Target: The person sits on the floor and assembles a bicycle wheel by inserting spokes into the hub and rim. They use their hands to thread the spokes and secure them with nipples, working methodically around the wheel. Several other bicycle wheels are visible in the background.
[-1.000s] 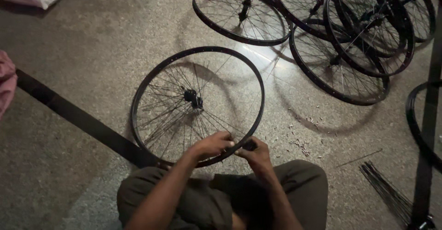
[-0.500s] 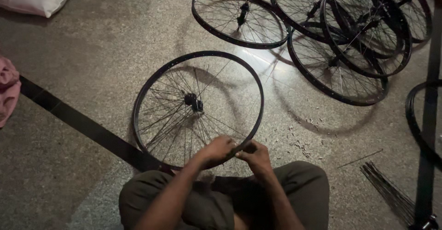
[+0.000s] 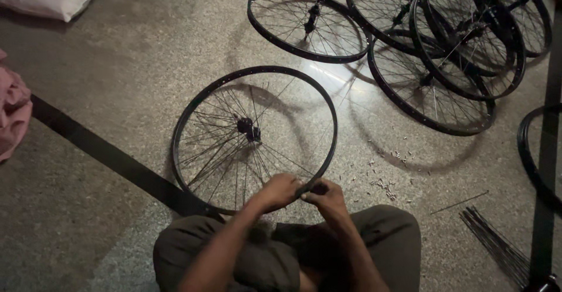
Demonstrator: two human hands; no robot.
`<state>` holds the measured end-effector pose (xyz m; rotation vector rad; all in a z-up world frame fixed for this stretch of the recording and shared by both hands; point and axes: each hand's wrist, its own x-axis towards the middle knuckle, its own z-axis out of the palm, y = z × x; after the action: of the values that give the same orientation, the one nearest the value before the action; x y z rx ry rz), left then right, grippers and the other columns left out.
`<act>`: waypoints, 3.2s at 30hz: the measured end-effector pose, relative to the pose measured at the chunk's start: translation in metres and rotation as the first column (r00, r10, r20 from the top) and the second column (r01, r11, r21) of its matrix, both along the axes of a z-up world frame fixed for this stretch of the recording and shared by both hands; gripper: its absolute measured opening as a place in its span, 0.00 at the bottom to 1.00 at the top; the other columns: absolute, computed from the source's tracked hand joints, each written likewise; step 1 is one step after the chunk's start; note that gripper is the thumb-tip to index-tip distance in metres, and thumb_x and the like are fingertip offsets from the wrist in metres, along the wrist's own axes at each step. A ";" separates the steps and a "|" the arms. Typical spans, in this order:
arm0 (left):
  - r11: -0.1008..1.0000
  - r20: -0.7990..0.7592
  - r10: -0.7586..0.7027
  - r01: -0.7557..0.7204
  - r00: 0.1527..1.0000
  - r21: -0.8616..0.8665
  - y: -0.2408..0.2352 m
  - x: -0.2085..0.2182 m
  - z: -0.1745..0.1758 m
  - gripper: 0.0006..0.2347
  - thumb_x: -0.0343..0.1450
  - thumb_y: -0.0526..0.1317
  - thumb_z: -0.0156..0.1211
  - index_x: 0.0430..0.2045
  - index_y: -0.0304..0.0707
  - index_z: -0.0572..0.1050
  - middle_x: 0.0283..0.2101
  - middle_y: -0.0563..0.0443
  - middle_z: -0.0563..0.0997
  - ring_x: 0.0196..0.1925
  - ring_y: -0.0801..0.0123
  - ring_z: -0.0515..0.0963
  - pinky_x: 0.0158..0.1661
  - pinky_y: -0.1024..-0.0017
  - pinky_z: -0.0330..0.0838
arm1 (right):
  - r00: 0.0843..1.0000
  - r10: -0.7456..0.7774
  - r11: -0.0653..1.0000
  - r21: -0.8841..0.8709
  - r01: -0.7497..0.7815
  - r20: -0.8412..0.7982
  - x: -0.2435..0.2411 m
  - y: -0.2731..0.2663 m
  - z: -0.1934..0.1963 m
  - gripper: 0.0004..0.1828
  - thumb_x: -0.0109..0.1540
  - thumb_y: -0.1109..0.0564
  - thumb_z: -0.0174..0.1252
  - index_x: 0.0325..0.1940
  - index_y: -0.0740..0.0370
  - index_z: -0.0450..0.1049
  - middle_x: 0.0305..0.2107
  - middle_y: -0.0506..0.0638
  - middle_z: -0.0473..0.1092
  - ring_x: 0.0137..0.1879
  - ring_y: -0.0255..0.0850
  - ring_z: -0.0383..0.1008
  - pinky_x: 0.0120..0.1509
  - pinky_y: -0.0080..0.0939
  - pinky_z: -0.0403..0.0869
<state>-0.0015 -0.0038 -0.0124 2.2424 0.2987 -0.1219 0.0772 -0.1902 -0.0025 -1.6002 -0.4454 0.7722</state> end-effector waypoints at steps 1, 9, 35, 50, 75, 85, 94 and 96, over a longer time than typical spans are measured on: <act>0.998 -0.019 -0.021 0.020 1.000 -0.061 0.004 0.002 -0.001 0.15 0.74 0.46 0.55 0.31 0.31 0.81 0.36 0.33 0.83 0.41 0.44 0.82 0.43 0.53 0.74 | 1.000 0.004 1.000 -0.007 -0.004 0.008 -0.001 0.000 0.002 0.08 0.52 0.67 0.69 0.34 0.68 0.79 0.27 0.49 0.76 0.33 0.35 0.74 0.38 0.36 0.73; 0.996 -0.083 0.052 -0.058 0.995 -0.071 0.003 -0.002 0.005 0.16 0.74 0.47 0.53 0.33 0.31 0.81 0.38 0.33 0.83 0.43 0.45 0.82 0.45 0.55 0.74 | 0.997 0.021 0.997 0.080 -0.015 -0.075 -0.003 0.001 0.014 0.09 0.52 0.66 0.68 0.36 0.67 0.79 0.30 0.49 0.78 0.38 0.36 0.78 0.45 0.37 0.77; 0.910 0.002 0.225 -0.211 0.974 0.358 0.060 -0.028 0.001 0.10 0.70 0.42 0.55 0.33 0.37 0.82 0.41 0.36 0.83 0.44 0.44 0.83 0.45 0.50 0.75 | 0.838 -0.371 0.881 -0.133 0.454 0.401 0.013 0.003 0.017 0.09 0.59 0.57 0.65 0.38 0.68 0.79 0.30 0.53 0.78 0.36 0.36 0.77 0.44 0.37 0.75; 0.692 -0.049 0.721 -0.722 0.691 0.006 0.072 -0.001 0.009 0.10 0.63 0.38 0.61 0.31 0.29 0.78 0.42 0.28 0.80 0.46 0.37 0.80 0.46 0.50 0.75 | 0.829 0.207 0.977 0.059 -0.207 -0.519 0.078 0.221 -0.017 0.15 0.68 0.52 0.49 0.53 0.59 0.75 0.18 0.43 0.60 0.19 0.33 0.54 0.21 0.35 0.55; 0.792 -0.327 0.560 -0.608 0.761 -0.058 0.051 0.004 0.035 0.17 0.66 0.41 0.64 0.46 0.33 0.74 0.47 0.32 0.81 0.50 0.42 0.82 0.49 0.53 0.77 | 0.679 0.218 0.974 0.197 -0.109 -0.701 0.088 0.227 -0.052 0.13 0.71 0.53 0.41 0.33 0.54 0.65 0.17 0.39 0.56 0.20 0.30 0.48 0.24 0.33 0.53; 0.772 -0.215 0.619 -0.635 0.756 -0.011 0.044 0.008 0.013 0.14 0.66 0.43 0.64 0.41 0.36 0.79 0.46 0.33 0.81 0.50 0.39 0.80 0.50 0.51 0.74 | 0.701 0.046 0.837 0.410 0.361 -0.711 0.076 0.194 -0.081 0.11 0.71 0.53 0.50 0.33 0.52 0.64 0.21 0.42 0.59 0.25 0.33 0.56 0.27 0.34 0.57; 0.801 -0.228 0.590 -0.597 0.774 0.047 0.039 0.015 0.007 0.17 0.73 0.49 0.52 0.42 0.35 0.80 0.50 0.32 0.80 0.53 0.38 0.79 0.53 0.49 0.72 | 0.834 -0.548 0.825 0.118 0.552 -0.071 -0.026 0.023 -0.019 0.15 0.67 0.51 0.57 0.30 0.61 0.72 0.20 0.47 0.67 0.25 0.36 0.65 0.28 0.37 0.64; 0.800 -0.291 0.577 -0.600 0.763 0.012 0.032 0.020 0.004 0.21 0.76 0.56 0.49 0.43 0.34 0.79 0.49 0.29 0.79 0.53 0.36 0.77 0.53 0.48 0.70 | 0.898 -0.437 0.890 -0.115 0.440 0.055 -0.042 0.002 -0.018 0.10 0.63 0.53 0.60 0.32 0.62 0.76 0.21 0.49 0.71 0.26 0.36 0.67 0.29 0.36 0.66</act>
<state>0.0182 0.0282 -0.0082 1.9414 1.1241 -0.1112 0.0355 -0.1880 -0.0209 -1.7453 -0.0427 0.4370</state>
